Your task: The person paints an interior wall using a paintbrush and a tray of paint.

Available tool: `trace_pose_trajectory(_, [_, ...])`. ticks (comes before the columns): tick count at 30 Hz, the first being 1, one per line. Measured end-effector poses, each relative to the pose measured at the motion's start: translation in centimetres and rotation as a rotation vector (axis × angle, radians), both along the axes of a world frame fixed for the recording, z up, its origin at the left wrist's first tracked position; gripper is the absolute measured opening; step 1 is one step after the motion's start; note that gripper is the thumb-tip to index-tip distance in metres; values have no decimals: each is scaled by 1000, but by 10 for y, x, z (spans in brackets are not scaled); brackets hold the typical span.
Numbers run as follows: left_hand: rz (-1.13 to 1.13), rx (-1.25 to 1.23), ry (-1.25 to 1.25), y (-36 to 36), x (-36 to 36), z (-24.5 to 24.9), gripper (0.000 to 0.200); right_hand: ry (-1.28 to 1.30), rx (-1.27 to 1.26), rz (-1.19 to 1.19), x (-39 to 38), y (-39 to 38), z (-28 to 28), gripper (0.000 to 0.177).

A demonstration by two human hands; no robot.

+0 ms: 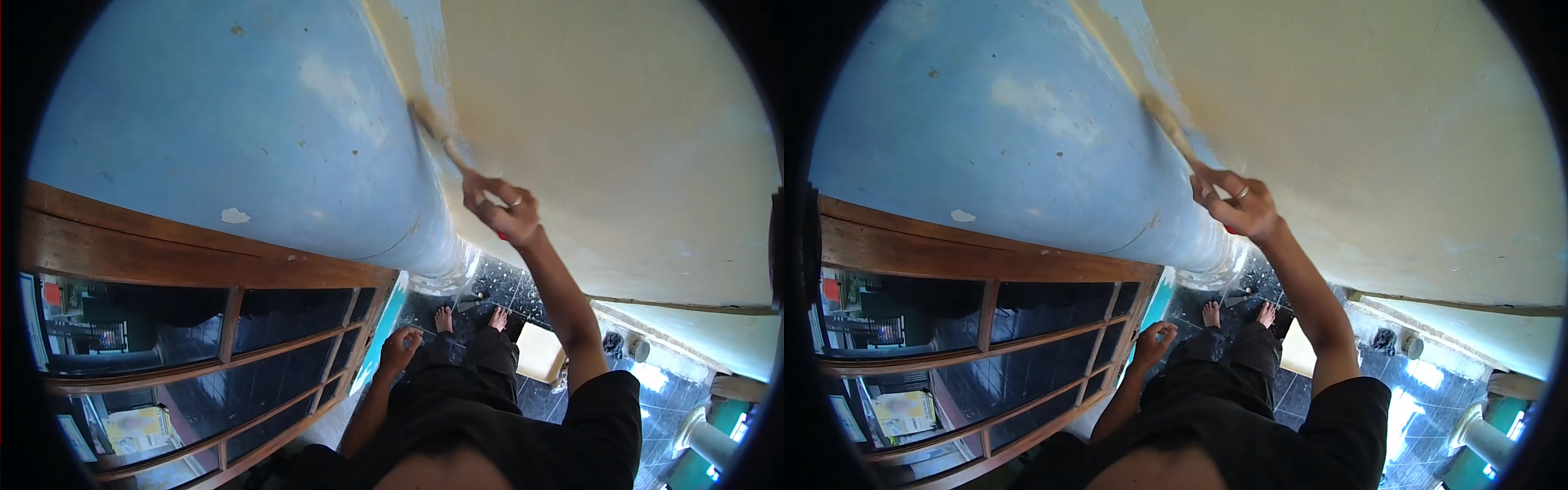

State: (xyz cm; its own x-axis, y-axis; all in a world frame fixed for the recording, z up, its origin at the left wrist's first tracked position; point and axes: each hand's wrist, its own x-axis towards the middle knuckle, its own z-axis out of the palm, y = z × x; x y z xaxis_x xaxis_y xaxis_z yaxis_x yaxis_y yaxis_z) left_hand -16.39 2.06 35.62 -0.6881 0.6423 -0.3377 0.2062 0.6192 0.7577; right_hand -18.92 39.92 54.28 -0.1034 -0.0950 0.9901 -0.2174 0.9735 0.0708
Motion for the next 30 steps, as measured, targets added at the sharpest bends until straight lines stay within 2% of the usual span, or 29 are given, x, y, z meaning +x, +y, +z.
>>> trace_pose_trajectory(2, [-2,-1,3,-6,1,-3,21,-392,-54,29,7,-5,-52,17])
trace_pose_trajectory(4, [13,-43,7,-4,-1,1,21,-651,-294,146,17,-7,-121,20])
trace_pose_trajectory(6, [20,-44,17,-11,2,-5,21,-900,-363,86,25,-6,-131,17])
trace_pose_trajectory(7, [21,-47,27,-11,-1,-6,20,-893,-360,85,21,-2,-116,17])
trace_pose_trajectory(9, [16,-41,24,-12,-4,-8,21,-684,-232,184,18,6,-79,17])
trace_pose_trajectory(10, [10,-40,14,-14,-2,-8,21,-690,-240,182,16,4,-56,17])
trace_pose_trajectory(12, [6,-52,4,-13,-4,-7,22,-189,-65,46,7,-4,-21,26])
trace_pose_trajectory(13, [7,-60,1,-13,-2,-5,22,-120,-87,55,3,-4,-23,24])
trace_pose_trajectory(14, [7,-60,-2,-12,-1,-4,22,-123,-87,54,4,-5,-34,24])
trace_pose_trajectory(17, [6,-62,-1,-12,-3,-3,23,-481,-118,53,8,-6,-106,15])
trace_pose_trajectory(18, [1,-66,6,-14,-1,-3,22,-482,-117,57,15,-9,-130,15])
trace_pose_trajectory(20, [0,-58,22,-12,-2,-4,22,-823,-323,138,20,-6,-159,13])
trace_pose_trajectory(22, [0,-79,29,-16,1,-4,22,-744,-307,162,18,-4,-135,11])
trace_pose_trajectory(25, [-3,-57,-1,-19,2,-9,23,-387,-133,114,13,-3,-82,13])
trace_pose_trajectory(28, [5,-57,-17,-15,3,-6,23,-467,-90,15,12,-8,-93,13])
trace_pose_trajectory(29, [5,-56,-19,-18,6,-5,23,-637,-219,136,15,-6,-105,11])
trace_pose_trajectory(30, [5,-40,4,-17,3,-6,22,-630,-209,131,16,-5,-113,11])
